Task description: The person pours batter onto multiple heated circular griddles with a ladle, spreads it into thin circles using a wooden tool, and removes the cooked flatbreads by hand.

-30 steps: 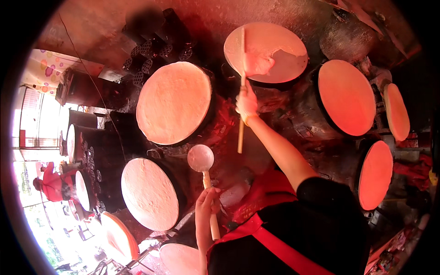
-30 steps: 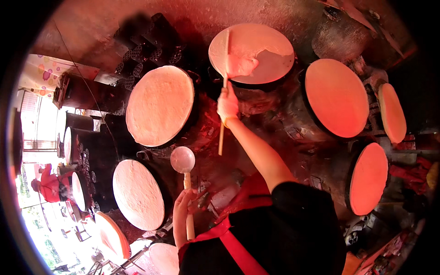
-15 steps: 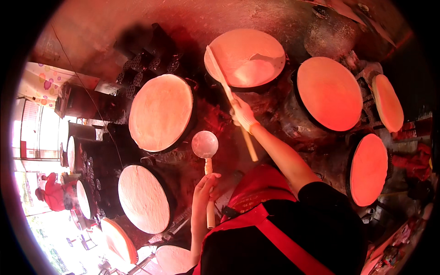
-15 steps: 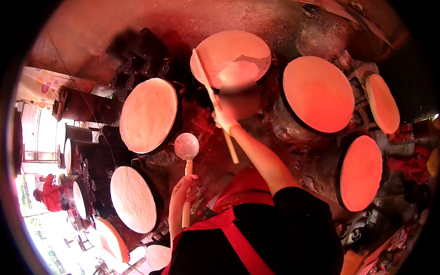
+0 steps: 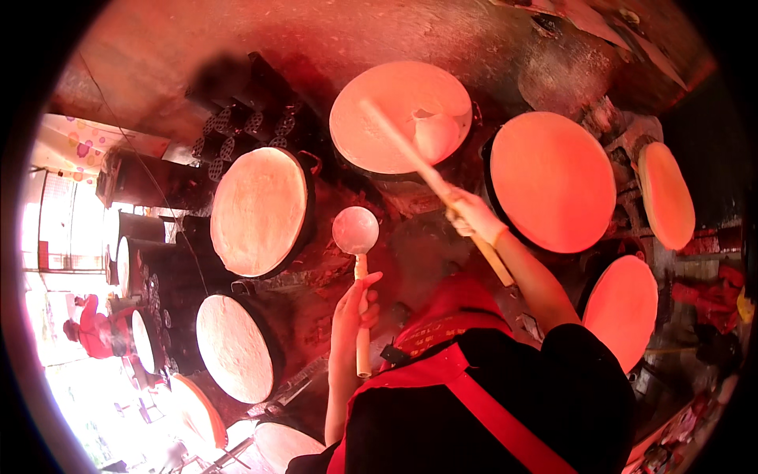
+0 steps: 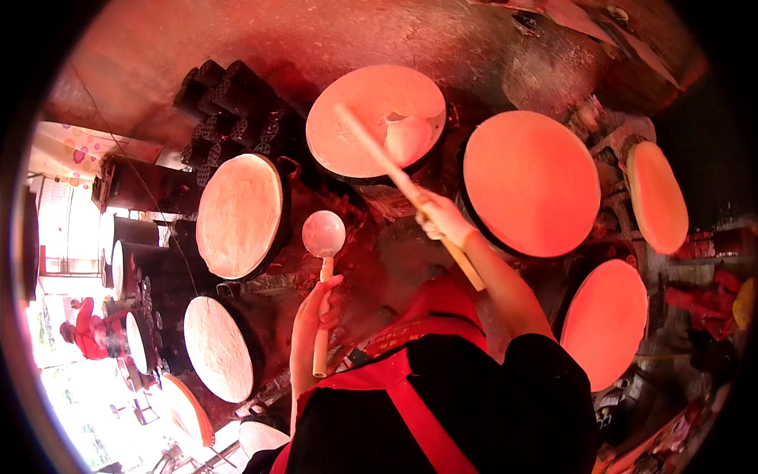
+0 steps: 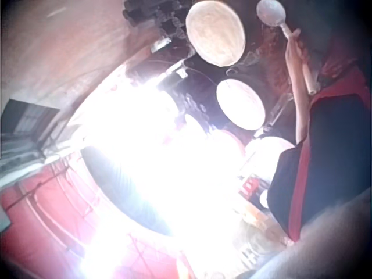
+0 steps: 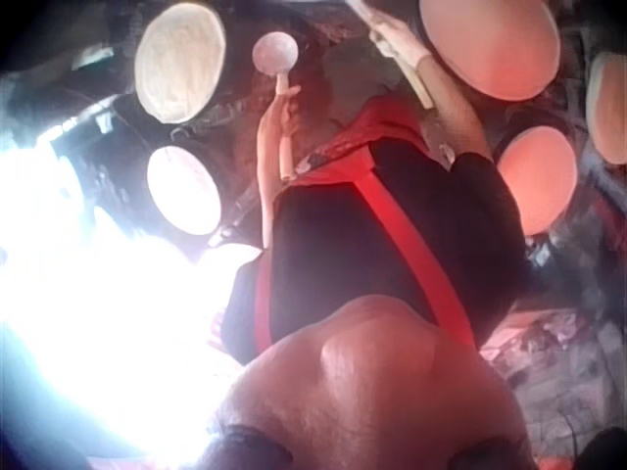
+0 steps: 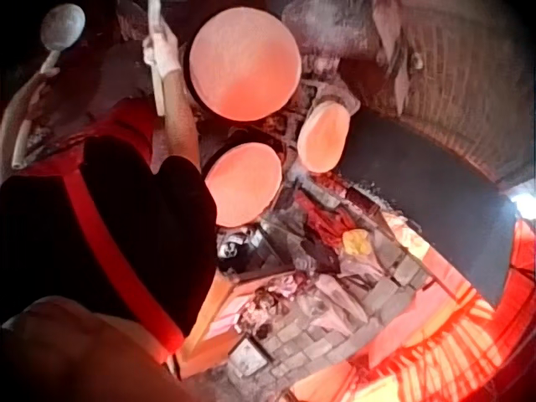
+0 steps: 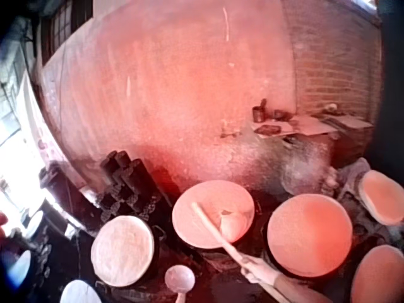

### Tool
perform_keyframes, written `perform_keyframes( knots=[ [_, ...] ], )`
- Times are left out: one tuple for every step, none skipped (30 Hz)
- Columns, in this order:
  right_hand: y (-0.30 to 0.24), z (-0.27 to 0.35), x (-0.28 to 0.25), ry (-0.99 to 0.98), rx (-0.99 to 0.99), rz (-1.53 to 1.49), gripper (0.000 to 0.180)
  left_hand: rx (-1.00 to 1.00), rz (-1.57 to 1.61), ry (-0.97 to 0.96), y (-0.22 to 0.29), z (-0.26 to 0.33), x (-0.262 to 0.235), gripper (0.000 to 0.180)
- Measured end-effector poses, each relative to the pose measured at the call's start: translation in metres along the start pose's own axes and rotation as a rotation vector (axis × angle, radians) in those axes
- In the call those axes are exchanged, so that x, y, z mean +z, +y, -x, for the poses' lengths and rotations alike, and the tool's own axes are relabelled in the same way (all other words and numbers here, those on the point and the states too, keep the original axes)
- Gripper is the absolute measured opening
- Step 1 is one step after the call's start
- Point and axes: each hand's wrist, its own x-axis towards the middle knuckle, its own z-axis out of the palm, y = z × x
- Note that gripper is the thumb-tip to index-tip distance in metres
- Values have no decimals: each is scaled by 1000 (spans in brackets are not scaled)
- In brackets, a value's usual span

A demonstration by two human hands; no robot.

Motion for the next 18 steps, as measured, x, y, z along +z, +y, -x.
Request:
perform_keyframes(
  knots=[
    [-3, -4, -21, 6, -30, -37, 38, 4, 14, 15, 1, -4, 5, 36],
    [-12, -3, -27, 79, -29, -34, 33, 3, 28, 38, 0, -5, 10, 36],
    [-22, -11, -36, 95, -74, -33, 22, 5, 48, 63, -2, -7, 14, 37],
    [-25, -24, -42, 160, -125, -44, 14, -35, 44, 109, 0, -11, 20, 41],
    [-30, -41, -46, 185, -169, -46, 11, -56, 44, 169, 2, -12, 27, 46],
    [-41, -52, -29, 256, -214, -10, 13, 166, 9, 161, -23, -19, 12, 45],
    [-50, -61, -23, 272, -257, -21, 16, 227, -101, 251, -22, -22, 30, 44],
    [-56, -69, -20, 240, -244, -11, 21, 95, 87, 111, -32, -41, 17, 43],
    [-59, -68, -15, 237, -187, 49, 25, 147, 86, 153, -21, -38, 40, 46],
    [-62, -64, -10, 204, -161, 168, 33, 176, 34, 120, -15, -34, 46, 47],
    [-63, -59, -11, 118, -151, 269, 42, 153, 92, 95, -2, -26, 58, 45],
    [-57, -52, -7, 99, -182, 266, 44, 171, 93, 106, 1, -20, 52, 41],
    [-52, -43, -4, 93, -215, 259, 45, 181, 90, 107, 1, -15, 46, 37],
    [-43, -32, 4, 135, -322, 181, 46, 231, 100, 149, -3, -14, 38, 33],
    [-42, -18, 11, 205, -439, 89, 47, 267, 95, 167, -7, -18, 33, 29],
    [-40, -7, 27, 280, -408, 50, 48, 292, 87, 181, -12, -23, 30, 25],
    [-40, 2, 40, 362, -380, 6, 48, 272, 102, 154, -10, -26, 31, 23],
    [-8, -34, 11, 436, -357, 46, 47, 251, 113, 126, -7, -28, 31, 21]
  ],
)
